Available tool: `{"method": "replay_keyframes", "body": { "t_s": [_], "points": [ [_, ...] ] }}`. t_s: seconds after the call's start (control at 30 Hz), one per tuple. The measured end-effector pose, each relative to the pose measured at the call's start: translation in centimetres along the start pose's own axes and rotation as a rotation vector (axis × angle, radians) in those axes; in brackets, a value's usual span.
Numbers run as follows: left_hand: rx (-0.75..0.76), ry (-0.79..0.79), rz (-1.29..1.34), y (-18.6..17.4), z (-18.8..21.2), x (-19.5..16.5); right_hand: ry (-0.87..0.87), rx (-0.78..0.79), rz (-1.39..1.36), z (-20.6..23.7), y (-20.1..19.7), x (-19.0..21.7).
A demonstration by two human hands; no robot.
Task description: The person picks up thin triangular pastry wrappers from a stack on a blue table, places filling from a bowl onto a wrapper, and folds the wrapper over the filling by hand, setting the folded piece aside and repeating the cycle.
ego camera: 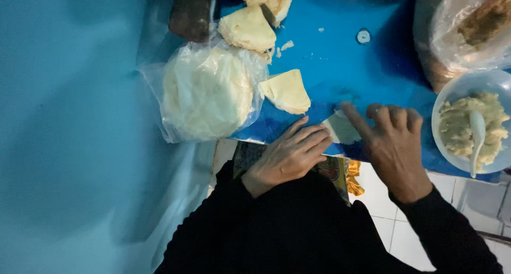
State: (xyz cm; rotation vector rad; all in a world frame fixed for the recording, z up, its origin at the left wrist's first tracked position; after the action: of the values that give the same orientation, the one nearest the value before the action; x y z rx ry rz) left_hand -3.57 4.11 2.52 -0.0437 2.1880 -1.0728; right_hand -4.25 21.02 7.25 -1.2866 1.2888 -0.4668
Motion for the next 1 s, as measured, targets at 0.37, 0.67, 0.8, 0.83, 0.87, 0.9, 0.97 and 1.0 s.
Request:
{"method": "replay_keyframes", "body": {
  "t_s": [0.37, 0.67, 0.8, 0.83, 0.87, 0.9, 0.97, 1.0],
  "points": [
    [0.017, -0.01, 0.031, 0.4, -0.4, -0.5, 0.046, 0.043, -0.073, 0.2, 0.4, -0.1],
    [0.012, -0.013, 0.059, 0.8, -0.9, -0.7, 0.079, -0.025, -0.215, 0.9, -1.2, 0.4],
    [-0.004, -0.014, 0.087, 0.5, -0.8, -0.9, 0.221, 0.039, -0.206, 1.7, 0.0, -3.0],
    [-0.001, -0.014, 0.078, 0.5, -0.9, -0.9, 0.271, -0.042, -0.269, 1.6, 0.1, -5.1],
    [0.002, -0.018, 0.068, 0.4, -0.8, -1.0, 0.317, -0.122, -0.335, 1.4, 0.2, -7.3],
    [0.0, -0.026, 0.08, 0.3, -0.8, -1.0, 0.334, -0.142, -0.168, 1.5, 0.1, -9.1],
    [0.0, -0.036, 0.108, 0.3, -0.9, -1.0, 0.378, -0.184, -0.1, 0.9, 0.6, -13.0],
    [-0.006, -0.022, 0.113, 0.3, -1.1, -1.1, 0.366, -0.247, -0.16, -0.2, 1.3, -14.1]
  ]
}}
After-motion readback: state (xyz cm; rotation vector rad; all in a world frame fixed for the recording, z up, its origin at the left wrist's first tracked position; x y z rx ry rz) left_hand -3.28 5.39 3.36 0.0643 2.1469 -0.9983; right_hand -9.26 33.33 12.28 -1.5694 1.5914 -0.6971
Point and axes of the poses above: each hand's wrist, its own z-axis away from the middle knuckle, its own y-axis out of the palm, x = y × z, the point moved 6 cm from there along -z, towards the middle knuckle, and after that the axes turned 11 degrees about z, right-handed, at the moved point
